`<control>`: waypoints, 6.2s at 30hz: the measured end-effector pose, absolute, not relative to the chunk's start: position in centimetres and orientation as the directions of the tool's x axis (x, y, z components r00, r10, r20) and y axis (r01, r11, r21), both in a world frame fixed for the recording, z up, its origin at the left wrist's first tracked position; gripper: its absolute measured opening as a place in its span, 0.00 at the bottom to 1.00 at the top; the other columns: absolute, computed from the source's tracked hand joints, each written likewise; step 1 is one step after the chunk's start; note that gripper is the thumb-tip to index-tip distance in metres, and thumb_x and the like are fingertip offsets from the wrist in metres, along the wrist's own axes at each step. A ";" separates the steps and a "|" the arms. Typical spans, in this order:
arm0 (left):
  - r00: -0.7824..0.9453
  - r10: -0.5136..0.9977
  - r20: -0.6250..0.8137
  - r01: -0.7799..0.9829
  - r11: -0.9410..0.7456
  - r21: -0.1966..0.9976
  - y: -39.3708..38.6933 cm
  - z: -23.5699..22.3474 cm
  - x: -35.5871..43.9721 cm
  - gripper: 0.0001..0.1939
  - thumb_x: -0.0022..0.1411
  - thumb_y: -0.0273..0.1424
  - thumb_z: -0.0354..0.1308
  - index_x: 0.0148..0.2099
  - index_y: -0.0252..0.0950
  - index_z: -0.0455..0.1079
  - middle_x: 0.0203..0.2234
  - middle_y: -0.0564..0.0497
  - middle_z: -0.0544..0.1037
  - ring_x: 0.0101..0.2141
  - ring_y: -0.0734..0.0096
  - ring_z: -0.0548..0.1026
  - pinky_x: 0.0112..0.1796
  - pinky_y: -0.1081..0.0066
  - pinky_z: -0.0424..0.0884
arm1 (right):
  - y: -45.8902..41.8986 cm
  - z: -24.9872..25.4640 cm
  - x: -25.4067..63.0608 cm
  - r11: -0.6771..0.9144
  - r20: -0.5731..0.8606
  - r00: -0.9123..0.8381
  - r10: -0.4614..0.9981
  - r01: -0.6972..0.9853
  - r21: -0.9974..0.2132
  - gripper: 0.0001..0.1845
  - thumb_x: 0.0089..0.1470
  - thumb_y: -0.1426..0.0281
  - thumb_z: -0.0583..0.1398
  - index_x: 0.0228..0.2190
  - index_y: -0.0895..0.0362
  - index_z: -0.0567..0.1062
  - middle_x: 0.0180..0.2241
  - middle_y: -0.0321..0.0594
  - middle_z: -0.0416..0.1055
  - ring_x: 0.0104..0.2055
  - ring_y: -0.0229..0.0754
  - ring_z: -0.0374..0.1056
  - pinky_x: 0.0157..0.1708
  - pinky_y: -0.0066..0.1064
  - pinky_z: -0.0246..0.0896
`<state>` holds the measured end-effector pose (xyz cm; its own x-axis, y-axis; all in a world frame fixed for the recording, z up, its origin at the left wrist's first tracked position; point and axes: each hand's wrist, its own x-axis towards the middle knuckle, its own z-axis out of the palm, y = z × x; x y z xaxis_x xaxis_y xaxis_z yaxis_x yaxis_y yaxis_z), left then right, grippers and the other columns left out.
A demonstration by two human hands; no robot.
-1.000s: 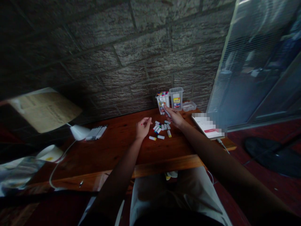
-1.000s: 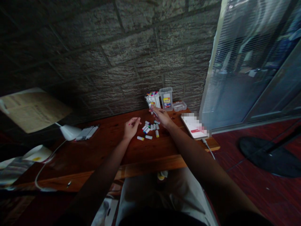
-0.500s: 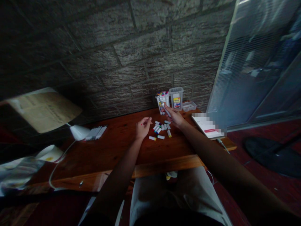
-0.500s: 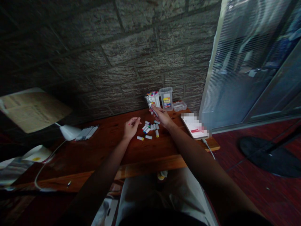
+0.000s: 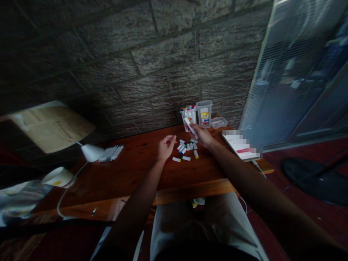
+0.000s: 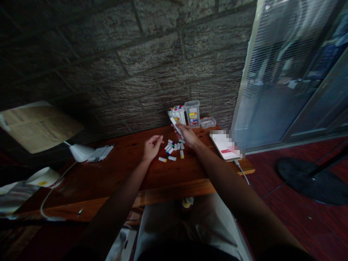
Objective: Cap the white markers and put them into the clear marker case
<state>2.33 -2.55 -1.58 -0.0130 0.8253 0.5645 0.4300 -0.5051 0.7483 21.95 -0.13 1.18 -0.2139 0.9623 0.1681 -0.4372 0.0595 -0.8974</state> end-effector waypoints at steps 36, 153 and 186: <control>0.076 0.946 0.316 -0.125 -0.306 0.944 -2.0 -1.4 2.3 0.21 0.55 0.47 0.62 0.39 0.34 0.75 0.19 0.56 0.67 0.19 0.81 0.62 0.21 0.76 0.57 | -1.3 0.3 21.7 0.031 0.141 -0.570 0.810 -0.198 -0.980 0.19 0.43 0.61 0.69 0.36 0.60 0.80 0.31 0.41 0.78 0.23 0.30 0.65 0.20 0.21 0.57; 0.070 0.997 0.042 -0.421 -0.008 0.907 -2.7 0.0 2.3 0.18 0.47 0.38 0.71 0.40 0.36 0.76 0.32 0.51 0.79 0.25 0.80 0.70 0.30 0.76 0.62 | -1.1 0.6 21.6 0.162 0.218 -0.400 0.890 -0.169 -0.972 0.21 0.41 0.61 0.70 0.36 0.59 0.79 0.28 0.37 0.76 0.20 0.29 0.62 0.17 0.21 0.53; -0.046 0.999 0.029 -0.518 -0.049 0.854 -2.0 -0.3 2.0 0.16 0.47 0.35 0.71 0.39 0.37 0.75 0.30 0.54 0.77 0.24 0.83 0.67 0.27 0.78 0.59 | 0.0 -1.0 21.3 0.287 0.320 -0.364 0.875 -0.143 -0.947 0.23 0.40 0.59 0.70 0.37 0.57 0.77 0.26 0.35 0.76 0.22 0.33 0.65 0.22 0.25 0.61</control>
